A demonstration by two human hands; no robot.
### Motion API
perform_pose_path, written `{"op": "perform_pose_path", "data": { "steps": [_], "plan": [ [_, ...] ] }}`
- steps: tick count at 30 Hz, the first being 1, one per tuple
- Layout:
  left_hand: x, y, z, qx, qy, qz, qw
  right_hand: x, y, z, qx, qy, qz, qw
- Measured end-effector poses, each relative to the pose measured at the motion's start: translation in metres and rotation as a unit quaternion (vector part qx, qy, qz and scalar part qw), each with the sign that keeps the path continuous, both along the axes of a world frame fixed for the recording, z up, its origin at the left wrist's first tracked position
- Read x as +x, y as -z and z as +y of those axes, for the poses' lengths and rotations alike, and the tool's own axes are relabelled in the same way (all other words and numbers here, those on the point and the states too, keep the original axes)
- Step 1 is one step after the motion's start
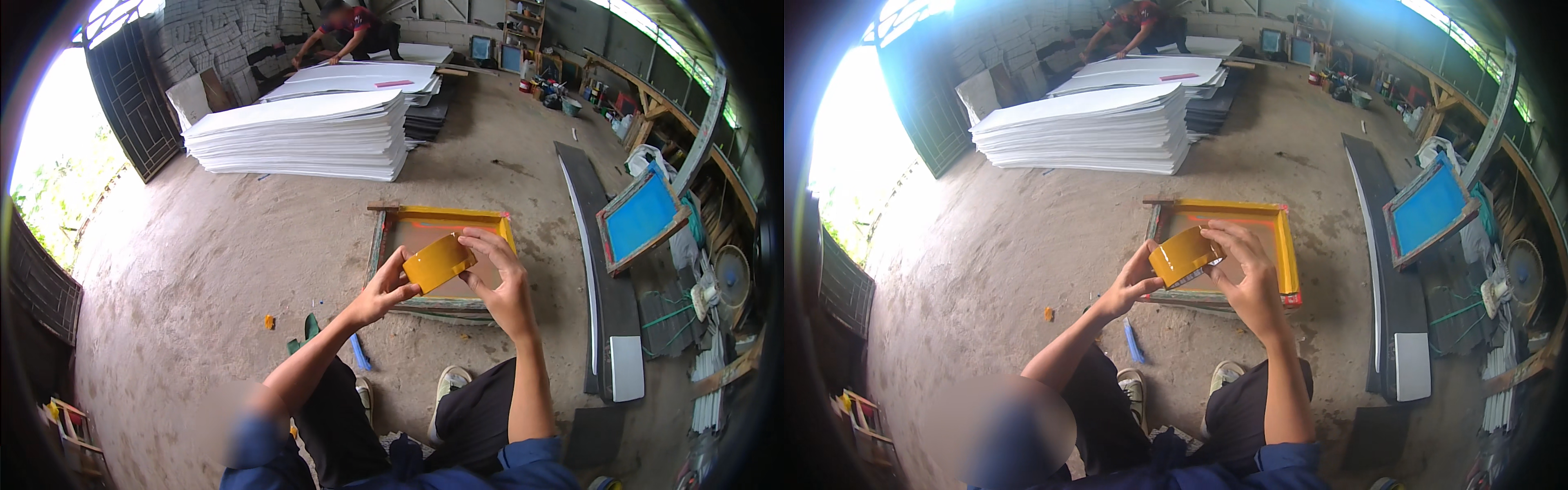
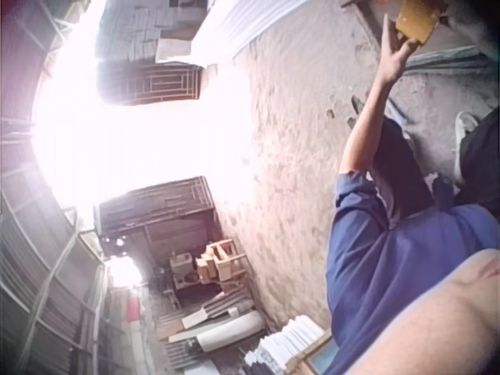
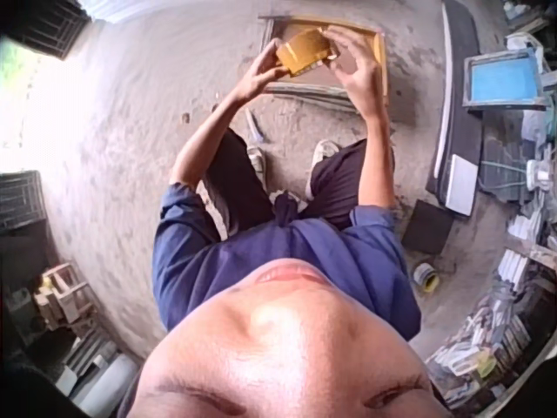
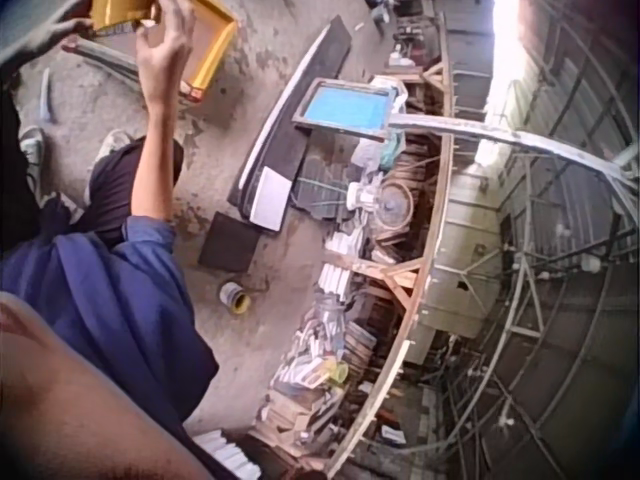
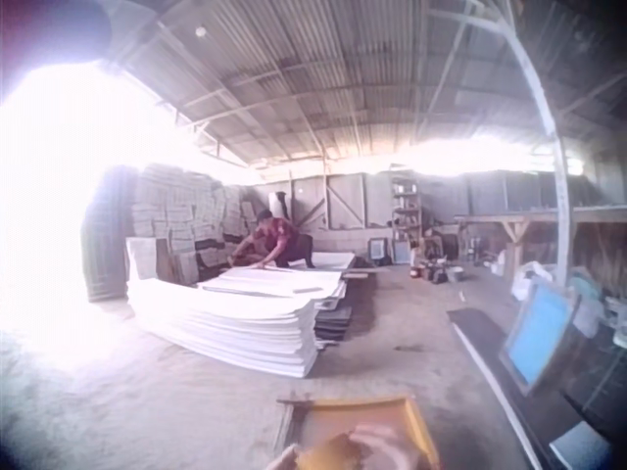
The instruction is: The person sits on the floor and applies yellow tape to the edges of a rectangular frame. They repeatedly measure, cut, and press tape along each side, smoothing it down to secure the frame's perimeter.
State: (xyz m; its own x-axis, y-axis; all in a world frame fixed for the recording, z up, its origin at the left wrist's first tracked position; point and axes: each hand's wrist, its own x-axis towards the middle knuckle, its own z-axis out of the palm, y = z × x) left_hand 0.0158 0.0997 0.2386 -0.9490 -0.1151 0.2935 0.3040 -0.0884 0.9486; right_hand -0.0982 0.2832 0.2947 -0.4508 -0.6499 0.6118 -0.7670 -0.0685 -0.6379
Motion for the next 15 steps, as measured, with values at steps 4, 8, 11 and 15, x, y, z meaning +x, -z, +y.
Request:
{"op": "perform_pose_path", "data": {
  "steps": [4, 8, 11, 15],
  "plan": [
    [0.003, 0.013, -0.018, -0.056, -0.043, 0.083, 0.994, -0.009, 0.016, -0.007, -0.029, -0.032, -0.117, 0.992],
    [0.003, 0.018, -0.028, -0.101, -0.096, 0.15, 0.979, -0.011, 0.025, -0.014, 0.003, -0.052, -0.289, 0.956],
    [0.005, 0.02, -0.035, -0.133, -0.106, 0.168, 0.971, -0.003, 0.029, -0.022, -0.018, -0.088, -0.3, 0.95],
    [0.004, 0.022, -0.036, -0.143, -0.1, 0.166, 0.971, -0.005, 0.036, -0.025, -0.029, -0.071, -0.287, 0.955]
  ]
}}
